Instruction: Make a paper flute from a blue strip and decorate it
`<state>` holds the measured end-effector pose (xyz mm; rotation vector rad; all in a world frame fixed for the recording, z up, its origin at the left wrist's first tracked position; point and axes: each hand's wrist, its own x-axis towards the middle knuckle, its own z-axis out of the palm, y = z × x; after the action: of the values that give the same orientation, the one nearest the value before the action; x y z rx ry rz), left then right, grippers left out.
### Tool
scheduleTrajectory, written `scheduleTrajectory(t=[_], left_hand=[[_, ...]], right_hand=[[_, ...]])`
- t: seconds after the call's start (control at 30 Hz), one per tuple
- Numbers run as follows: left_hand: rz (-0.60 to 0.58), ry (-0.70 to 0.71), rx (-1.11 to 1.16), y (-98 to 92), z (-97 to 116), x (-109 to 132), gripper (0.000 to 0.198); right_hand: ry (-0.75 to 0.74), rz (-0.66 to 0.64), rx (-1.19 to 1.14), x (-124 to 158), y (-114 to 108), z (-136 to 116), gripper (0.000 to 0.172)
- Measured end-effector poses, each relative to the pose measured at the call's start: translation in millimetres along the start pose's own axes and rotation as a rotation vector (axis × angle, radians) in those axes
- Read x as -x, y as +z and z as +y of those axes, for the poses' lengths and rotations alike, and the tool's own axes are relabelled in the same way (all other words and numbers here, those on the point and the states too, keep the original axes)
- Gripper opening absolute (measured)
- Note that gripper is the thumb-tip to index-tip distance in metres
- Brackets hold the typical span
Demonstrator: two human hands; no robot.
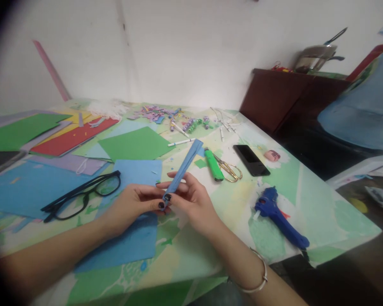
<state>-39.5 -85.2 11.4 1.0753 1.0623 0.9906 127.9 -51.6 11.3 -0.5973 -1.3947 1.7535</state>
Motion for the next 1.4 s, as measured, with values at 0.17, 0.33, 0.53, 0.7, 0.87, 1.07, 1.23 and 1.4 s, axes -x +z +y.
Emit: scheduleTrajectory(t=[0.17,0.33,0.53,0.7,0.87,1.07,1.23,1.4], left_hand=[[0.034,0.038,-0.014,2.1,-2,-1,0.016],[0.081,0.082,-0.139,2.6,-3,-2,0.015],[0.165,0.116,-0.242,5.2,-5,-1,0.011],[0.158,0.082,-0.233,5.5,-7,-2,0.009],[0.136,0.061,-0.157,4.4,-7,-4,0.004],[0.063,0.027,0.005,1.0,-7,-5,0.014],[-0.012,0.013,0.102,-0.7,-6,-5,0.023],[-0.041,0.053,0.247,-4.9,-4,-6,0.024]], right_hand=[[-0.019,-0.025,-0.004,0,-1,1,0.030],[-0.017,0.088,0.155,-3,-5,4,0.024],[0.004,0.122,0.249,-3,-7,4,0.014],[0.011,0.129,0.281,-4,-6,4,0.011],[0.038,0.148,0.305,-3,-6,2,0.016],[0.005,0.132,0.248,-3,-6,1,0.022],[-0.142,0.135,0.327,-2,-10,6,0.018],[-0.340,0.101,0.499,3,-8,3,0.025]])
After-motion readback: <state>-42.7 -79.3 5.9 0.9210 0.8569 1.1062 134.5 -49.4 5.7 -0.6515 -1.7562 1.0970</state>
